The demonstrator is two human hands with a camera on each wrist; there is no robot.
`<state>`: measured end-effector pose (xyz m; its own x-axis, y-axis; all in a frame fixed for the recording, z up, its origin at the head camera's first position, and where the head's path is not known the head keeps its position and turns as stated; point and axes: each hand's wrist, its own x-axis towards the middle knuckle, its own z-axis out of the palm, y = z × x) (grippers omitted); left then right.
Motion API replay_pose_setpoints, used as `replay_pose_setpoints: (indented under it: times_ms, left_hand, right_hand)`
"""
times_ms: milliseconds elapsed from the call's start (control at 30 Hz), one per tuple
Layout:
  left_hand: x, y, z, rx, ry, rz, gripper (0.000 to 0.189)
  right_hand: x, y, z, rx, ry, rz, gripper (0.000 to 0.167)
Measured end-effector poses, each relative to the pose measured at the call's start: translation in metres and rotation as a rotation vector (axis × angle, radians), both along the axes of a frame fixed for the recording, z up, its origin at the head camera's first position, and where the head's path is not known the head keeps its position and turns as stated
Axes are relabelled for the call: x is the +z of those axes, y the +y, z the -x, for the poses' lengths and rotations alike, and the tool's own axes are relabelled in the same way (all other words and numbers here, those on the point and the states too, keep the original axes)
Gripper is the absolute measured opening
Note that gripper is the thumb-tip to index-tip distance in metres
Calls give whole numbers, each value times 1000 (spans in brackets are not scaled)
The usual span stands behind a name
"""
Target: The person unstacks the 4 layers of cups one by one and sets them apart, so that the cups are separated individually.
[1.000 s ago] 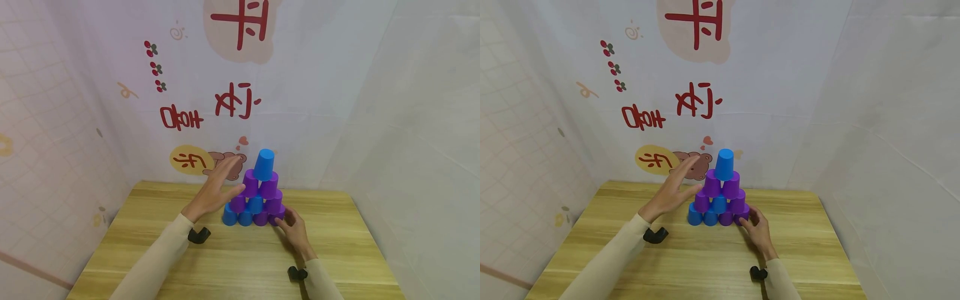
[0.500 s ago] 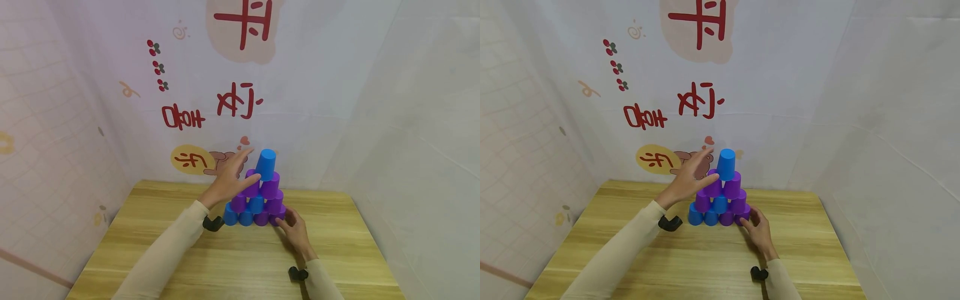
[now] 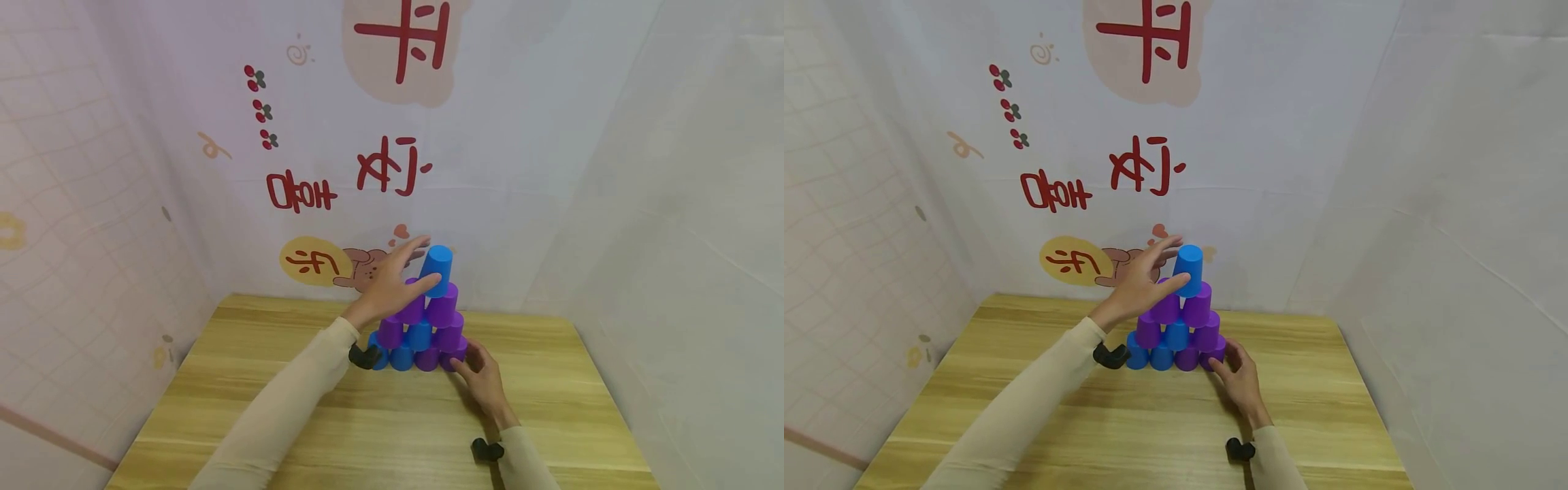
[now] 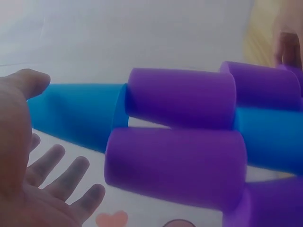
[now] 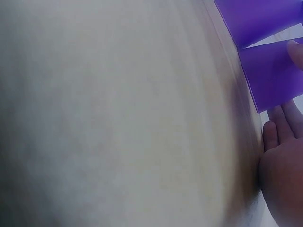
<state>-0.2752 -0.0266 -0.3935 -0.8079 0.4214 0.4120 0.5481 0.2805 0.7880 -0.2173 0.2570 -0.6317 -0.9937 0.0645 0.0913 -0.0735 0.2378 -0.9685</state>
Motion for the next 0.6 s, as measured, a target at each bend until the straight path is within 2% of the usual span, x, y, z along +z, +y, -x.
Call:
replay_pose_setpoints:
  times_ms: [267,600]
  left_hand:
    - [7,12,-1,32,19,31,74]
    - [6,17,1,16,37,10,64]
  right_hand:
    - [-1,0,0,12,8,9,55]
    - [-2,1,-1,16,27,21,54]
